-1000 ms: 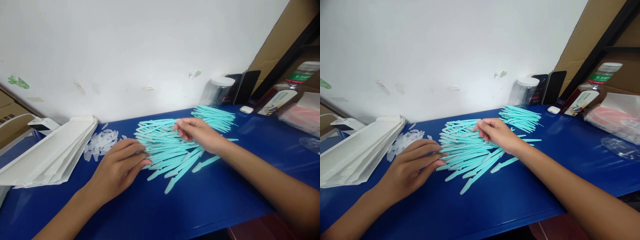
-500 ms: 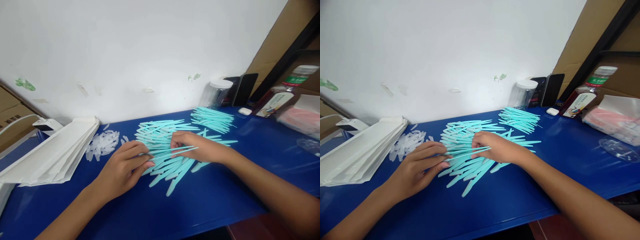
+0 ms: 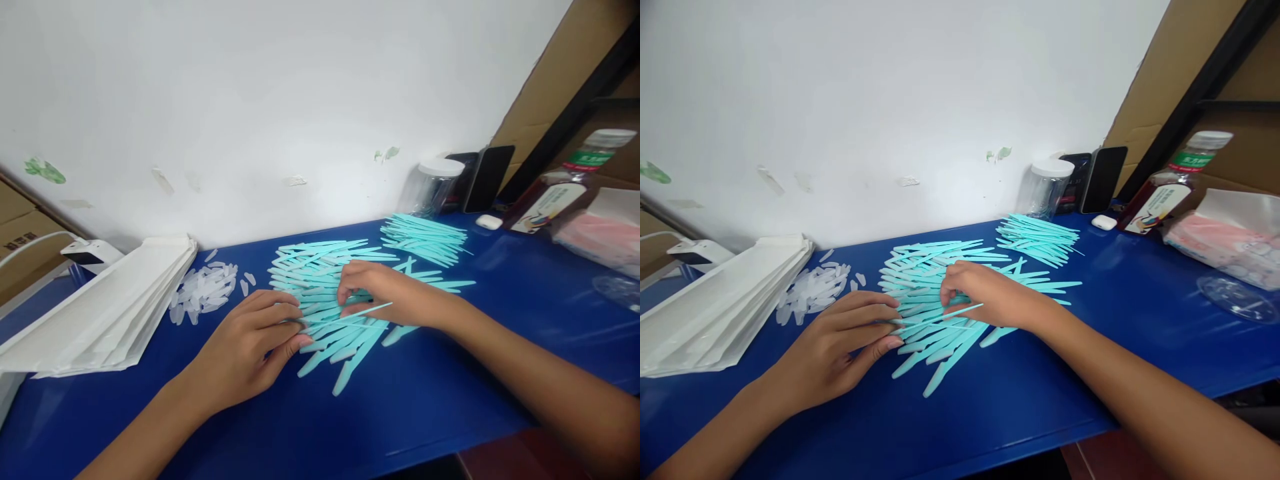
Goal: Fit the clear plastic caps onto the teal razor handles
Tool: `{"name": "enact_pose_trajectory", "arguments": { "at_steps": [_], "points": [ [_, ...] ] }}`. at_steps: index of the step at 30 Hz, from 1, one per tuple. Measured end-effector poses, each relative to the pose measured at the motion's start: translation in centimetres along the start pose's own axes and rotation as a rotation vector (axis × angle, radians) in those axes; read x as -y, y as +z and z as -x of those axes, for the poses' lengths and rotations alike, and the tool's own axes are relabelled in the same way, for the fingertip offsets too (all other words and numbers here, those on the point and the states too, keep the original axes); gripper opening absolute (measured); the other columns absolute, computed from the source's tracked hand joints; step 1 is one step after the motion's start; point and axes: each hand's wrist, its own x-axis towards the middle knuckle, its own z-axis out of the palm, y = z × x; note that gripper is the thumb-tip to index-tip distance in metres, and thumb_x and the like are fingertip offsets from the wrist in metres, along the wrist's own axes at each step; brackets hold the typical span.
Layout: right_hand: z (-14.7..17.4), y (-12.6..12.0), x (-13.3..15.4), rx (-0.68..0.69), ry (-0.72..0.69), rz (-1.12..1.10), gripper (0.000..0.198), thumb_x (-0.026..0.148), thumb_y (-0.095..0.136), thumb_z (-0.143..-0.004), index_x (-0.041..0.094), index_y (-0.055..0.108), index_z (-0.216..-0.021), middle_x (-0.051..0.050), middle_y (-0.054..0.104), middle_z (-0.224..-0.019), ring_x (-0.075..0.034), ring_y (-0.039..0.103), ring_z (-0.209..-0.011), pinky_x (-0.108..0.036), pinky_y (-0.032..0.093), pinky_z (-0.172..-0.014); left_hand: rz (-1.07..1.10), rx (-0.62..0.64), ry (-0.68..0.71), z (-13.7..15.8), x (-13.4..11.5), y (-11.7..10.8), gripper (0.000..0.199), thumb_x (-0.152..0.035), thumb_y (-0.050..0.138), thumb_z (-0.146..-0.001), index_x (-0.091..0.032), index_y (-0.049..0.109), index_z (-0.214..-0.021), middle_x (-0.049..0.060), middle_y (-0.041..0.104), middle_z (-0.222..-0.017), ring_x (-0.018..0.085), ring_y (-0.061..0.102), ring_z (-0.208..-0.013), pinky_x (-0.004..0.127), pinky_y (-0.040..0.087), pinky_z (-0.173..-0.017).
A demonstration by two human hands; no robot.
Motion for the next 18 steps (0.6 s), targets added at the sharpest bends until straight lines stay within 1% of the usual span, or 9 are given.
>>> {"name": "enact_pose_trajectory", "arguments": {
  "at_steps": [2,5,7,9,11,13,18],
  "points": [
    [-0.1,0.3,-0.1,-0.003,0.006,0.002,0.002,0.022,0.072,-0.097,0.020,0.072,-0.097,-0.007,0.070,-0.098,-0.023,0.061,-0.097,-0.034,0.047,-0.079,0.004,0.000,0.004,-0.1,-0.1,0.1,0.007,-0.015,0.069,-0.100,-0.018,0.075,-0.097,0.007,0.078,-0.100,0.025,0.072,-0.111,0.040,0.060,-0.096],
    [-0.2,0.4,-0.3,-0.038,0.034,0.019,0.015,0.031,0.067,-0.104,0.020,0.072,-0.096,-0.007,0.071,-0.096,-0.022,0.063,-0.094,-0.034,0.047,-0.078,0.013,-0.004,0.008,-0.1,-0.2,0.1,0.006,-0.016,0.069,-0.100,-0.018,0.074,-0.099,0.007,0.078,-0.100,0.026,0.072,-0.112,0.041,0.059,-0.096],
    [-0.2,0.2,-0.3,-0.086,0.057,0.040,0.018,0.034,0.064,-0.105,0.019,0.072,-0.098,-0.008,0.072,-0.095,-0.022,0.064,-0.092,-0.033,0.047,-0.076,0.013,-0.003,0.013,0.0,-0.3,0.0,0.006,-0.015,0.069,-0.100,-0.018,0.074,-0.099,0.007,0.078,-0.101,0.027,0.071,-0.115,0.042,0.058,-0.097],
    [-0.2,0.0,-0.2,-0.121,0.051,0.024,0.022,0.038,0.064,-0.106,0.019,0.075,-0.099,-0.008,0.075,-0.096,-0.021,0.066,-0.089,-0.033,0.047,-0.075,0.016,0.002,0.012,-0.1,-0.5,-0.1,0.006,-0.014,0.070,-0.100,-0.018,0.074,-0.100,0.006,0.078,-0.101,0.028,0.070,-0.119,0.043,0.057,-0.099],
    [-0.2,-0.3,0.0,-0.126,0.020,-0.044,0.027,0.043,0.065,-0.105,0.020,0.078,-0.100,-0.008,0.077,-0.097,-0.021,0.068,-0.087,-0.033,0.048,-0.074,0.027,0.018,0.006,-0.1,-0.6,-0.1,0.007,-0.014,0.070,-0.100,-0.019,0.074,-0.099,0.006,0.078,-0.101,0.028,0.069,-0.121,0.044,0.056,-0.101],
    [-0.2,-0.4,0.3,-0.133,-0.001,-0.138,0.030,0.047,0.066,-0.104,0.021,0.081,-0.101,-0.008,0.079,-0.097,-0.020,0.070,-0.085,-0.033,0.050,-0.074,0.048,0.033,0.001,-0.1,-0.8,0.1,0.007,-0.015,0.069,-0.100,-0.019,0.074,-0.099,0.006,0.077,-0.101,0.027,0.070,-0.118,0.044,0.056,-0.101],
    [-0.4,-0.3,0.9,-0.169,-0.007,-0.292,0.030,0.050,0.074,-0.098,0.022,0.085,-0.096,-0.006,0.080,-0.091,-0.020,0.071,-0.082,-0.032,0.052,-0.071,0.101,0.029,0.003,0.0,-0.9,0.7,0.007,-0.015,0.067,-0.102,-0.017,0.074,-0.102,0.008,0.076,-0.103,0.021,0.073,-0.099,0.040,0.059,-0.096]
  ]
}}
